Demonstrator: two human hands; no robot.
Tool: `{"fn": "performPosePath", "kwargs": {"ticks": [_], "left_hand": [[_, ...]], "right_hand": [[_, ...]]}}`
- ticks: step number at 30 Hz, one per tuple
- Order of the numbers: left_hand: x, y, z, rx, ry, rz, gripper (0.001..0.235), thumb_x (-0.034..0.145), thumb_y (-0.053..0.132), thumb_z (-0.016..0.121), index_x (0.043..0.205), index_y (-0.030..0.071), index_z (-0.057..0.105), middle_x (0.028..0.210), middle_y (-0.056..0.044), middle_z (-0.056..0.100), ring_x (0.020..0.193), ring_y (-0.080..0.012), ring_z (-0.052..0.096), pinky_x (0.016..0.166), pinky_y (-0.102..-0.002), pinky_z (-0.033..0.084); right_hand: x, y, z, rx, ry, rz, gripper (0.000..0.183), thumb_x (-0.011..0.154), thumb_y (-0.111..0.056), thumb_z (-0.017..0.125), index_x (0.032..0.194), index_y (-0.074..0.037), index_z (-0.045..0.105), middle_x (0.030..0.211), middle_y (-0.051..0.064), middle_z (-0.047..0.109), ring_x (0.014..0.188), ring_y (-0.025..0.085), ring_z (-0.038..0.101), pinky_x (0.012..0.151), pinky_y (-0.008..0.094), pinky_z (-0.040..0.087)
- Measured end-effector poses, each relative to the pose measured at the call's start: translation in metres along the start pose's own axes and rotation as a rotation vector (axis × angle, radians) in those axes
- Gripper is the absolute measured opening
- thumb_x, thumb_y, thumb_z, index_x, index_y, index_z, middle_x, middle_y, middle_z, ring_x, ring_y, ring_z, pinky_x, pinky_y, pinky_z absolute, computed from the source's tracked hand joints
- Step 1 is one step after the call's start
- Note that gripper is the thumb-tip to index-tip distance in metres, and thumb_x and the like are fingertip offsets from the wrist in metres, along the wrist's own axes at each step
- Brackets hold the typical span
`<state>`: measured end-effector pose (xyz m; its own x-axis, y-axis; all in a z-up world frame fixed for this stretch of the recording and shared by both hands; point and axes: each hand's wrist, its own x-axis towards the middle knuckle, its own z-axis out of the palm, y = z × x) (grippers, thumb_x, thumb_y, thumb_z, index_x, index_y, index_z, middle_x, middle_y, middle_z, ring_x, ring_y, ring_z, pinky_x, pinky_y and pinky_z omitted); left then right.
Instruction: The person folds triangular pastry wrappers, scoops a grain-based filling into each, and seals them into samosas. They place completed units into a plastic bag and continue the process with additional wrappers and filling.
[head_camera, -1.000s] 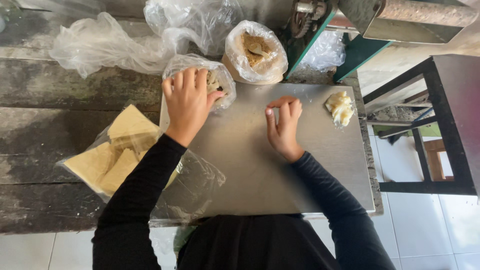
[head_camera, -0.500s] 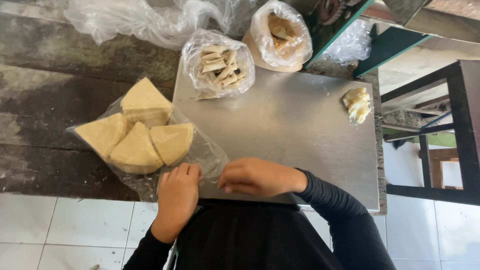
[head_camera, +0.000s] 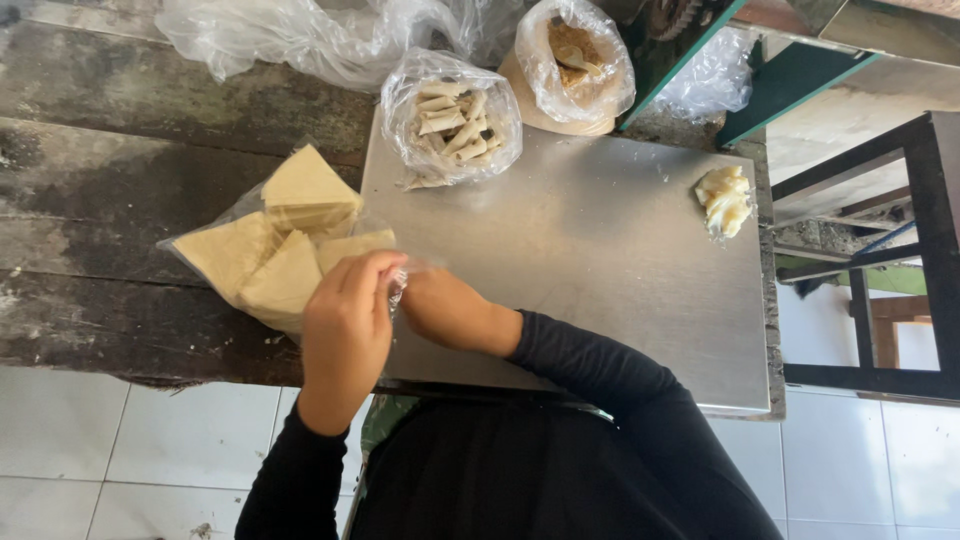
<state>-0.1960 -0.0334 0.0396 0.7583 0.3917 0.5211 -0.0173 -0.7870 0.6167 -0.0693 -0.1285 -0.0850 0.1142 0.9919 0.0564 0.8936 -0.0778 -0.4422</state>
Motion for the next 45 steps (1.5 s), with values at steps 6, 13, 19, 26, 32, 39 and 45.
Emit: {"fn": "performPosePath", "kwargs": {"ticks": [6, 13, 19, 26, 32, 39, 45], "left_hand": [[-0.004, -0.006, 0.021, 0.014, -0.035, 0.103, 0.026, 0.087, -0.004, 0.064, 0.110, 0.006, 0.070, 0.099, -0.012, 0.071, 0.092, -0.0330, 0.067, 0.079, -0.043, 0.053], [-0.023, -0.009, 0.054, 0.170, -0.089, 0.175, 0.028, 0.083, 0.002, 0.066, 0.110, 0.006, 0.073, 0.088, -0.007, 0.069, 0.081, -0.0249, 0.067, 0.068, -0.036, 0.054], [-0.023, -0.013, 0.054, 0.157, -0.063, 0.199, 0.029, 0.083, 0.002, 0.067, 0.111, 0.006, 0.072, 0.088, -0.007, 0.068, 0.081, -0.0237, 0.067, 0.069, -0.034, 0.054], [-0.024, -0.011, 0.053, 0.132, -0.052, 0.231, 0.029, 0.082, 0.003, 0.066, 0.111, 0.004, 0.071, 0.096, -0.008, 0.070, 0.085, -0.0244, 0.068, 0.073, -0.034, 0.055], [-0.028, -0.011, 0.052, 0.121, -0.082, 0.214, 0.029, 0.082, 0.002, 0.066, 0.110, 0.004, 0.071, 0.094, -0.008, 0.070, 0.083, -0.0238, 0.068, 0.071, -0.034, 0.054], [-0.029, -0.011, 0.053, 0.145, -0.057, 0.233, 0.028, 0.082, 0.000, 0.069, 0.110, 0.004, 0.072, 0.097, -0.007, 0.072, 0.084, -0.0217, 0.069, 0.070, -0.031, 0.055], [-0.030, -0.012, 0.051, 0.143, -0.047, 0.227, 0.027, 0.082, 0.001, 0.069, 0.109, 0.004, 0.072, 0.096, -0.008, 0.072, 0.084, -0.0226, 0.069, 0.071, -0.032, 0.055]], "right_hand": [[0.034, 0.008, 0.030, 0.064, 0.296, 0.055, 0.032, 0.092, -0.014, 0.065, 0.121, -0.003, 0.064, 0.128, 0.018, 0.061, 0.118, 0.037, 0.058, 0.096, 0.043, 0.050], [0.039, 0.000, 0.014, 0.018, 0.366, 0.239, 0.049, 0.083, -0.026, 0.072, 0.125, -0.005, 0.060, 0.122, 0.015, 0.057, 0.118, 0.035, 0.055, 0.094, 0.046, 0.046], [0.045, -0.014, 0.013, 0.024, 0.385, 0.352, 0.048, 0.082, -0.028, 0.073, 0.125, -0.010, 0.062, 0.117, 0.013, 0.057, 0.115, 0.033, 0.054, 0.093, 0.046, 0.043], [0.042, -0.019, 0.014, -0.002, 0.422, 0.376, 0.042, 0.090, -0.026, 0.065, 0.127, -0.007, 0.060, 0.117, 0.015, 0.057, 0.111, 0.034, 0.052, 0.091, 0.046, 0.043], [0.037, -0.024, 0.016, 0.082, 0.466, 0.343, 0.053, 0.092, -0.029, 0.067, 0.134, 0.001, 0.055, 0.117, 0.021, 0.050, 0.107, 0.039, 0.049, 0.089, 0.050, 0.041], [0.040, -0.020, 0.023, 0.012, 0.572, 0.259, 0.036, 0.088, -0.024, 0.074, 0.117, -0.011, 0.057, 0.120, 0.016, 0.055, 0.111, 0.036, 0.055, 0.091, 0.047, 0.044], [0.042, -0.017, 0.026, 0.205, 0.497, 0.343, 0.044, 0.091, -0.025, 0.072, 0.128, -0.008, 0.056, 0.108, 0.009, 0.061, 0.103, 0.034, 0.058, 0.089, 0.048, 0.042]]}}
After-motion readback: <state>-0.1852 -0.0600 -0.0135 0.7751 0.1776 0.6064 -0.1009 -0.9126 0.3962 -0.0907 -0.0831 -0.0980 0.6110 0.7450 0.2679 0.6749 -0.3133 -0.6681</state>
